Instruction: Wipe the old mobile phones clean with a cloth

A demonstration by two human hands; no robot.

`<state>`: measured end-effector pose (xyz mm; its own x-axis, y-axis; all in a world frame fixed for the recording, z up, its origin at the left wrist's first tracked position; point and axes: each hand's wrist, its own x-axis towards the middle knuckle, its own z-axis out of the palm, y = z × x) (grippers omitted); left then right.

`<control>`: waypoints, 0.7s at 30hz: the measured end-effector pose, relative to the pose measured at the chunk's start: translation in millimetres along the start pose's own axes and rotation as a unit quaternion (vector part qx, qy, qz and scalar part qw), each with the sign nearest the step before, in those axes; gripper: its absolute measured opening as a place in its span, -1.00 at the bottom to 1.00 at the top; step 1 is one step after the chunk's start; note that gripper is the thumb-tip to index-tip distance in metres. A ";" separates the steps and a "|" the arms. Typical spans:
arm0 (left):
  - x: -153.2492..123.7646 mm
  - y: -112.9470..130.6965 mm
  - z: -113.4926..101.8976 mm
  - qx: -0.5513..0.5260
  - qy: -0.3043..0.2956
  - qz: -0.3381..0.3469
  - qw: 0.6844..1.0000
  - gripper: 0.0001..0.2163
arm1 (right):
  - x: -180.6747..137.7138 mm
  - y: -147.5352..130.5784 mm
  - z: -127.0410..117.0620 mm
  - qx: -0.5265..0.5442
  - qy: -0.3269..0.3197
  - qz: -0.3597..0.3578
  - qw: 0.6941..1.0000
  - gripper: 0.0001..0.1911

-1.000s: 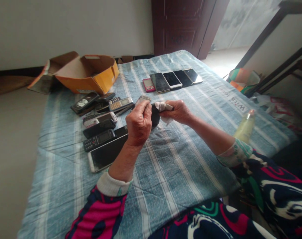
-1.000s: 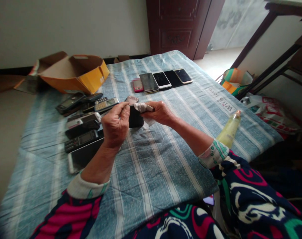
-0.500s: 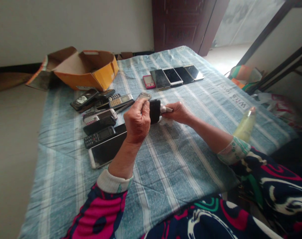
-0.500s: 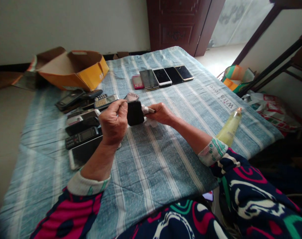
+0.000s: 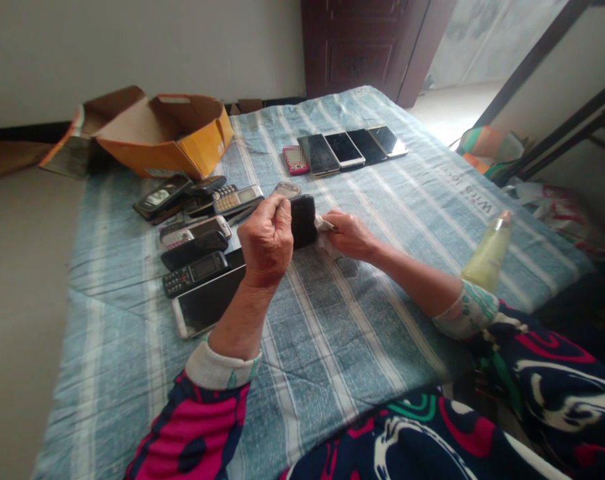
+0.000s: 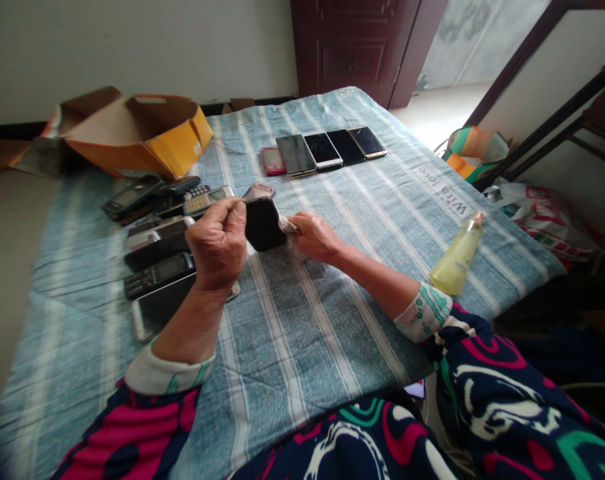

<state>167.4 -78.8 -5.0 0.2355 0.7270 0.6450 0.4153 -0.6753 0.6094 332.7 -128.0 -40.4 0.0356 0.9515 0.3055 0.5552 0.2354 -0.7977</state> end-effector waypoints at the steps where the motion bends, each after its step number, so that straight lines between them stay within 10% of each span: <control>1: 0.0 0.1 -0.8 0.002 -0.003 0.000 1.000 -0.76 | -1.8 1.9 0.2 -0.009 -0.003 -0.002 1.000 -0.89; 21: 11.4 5.7 -12.5 0.003 -0.059 -0.005 0.998 -0.82 | 10.8 11.7 6.6 0.216 -0.044 -0.004 0.975 -0.74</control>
<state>161.4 -76.0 11.6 0.3336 0.7437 0.5793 0.4236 -0.6672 0.6126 334.1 -113.7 -49.8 -0.0489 0.9581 0.2821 0.1528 0.2863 -0.9459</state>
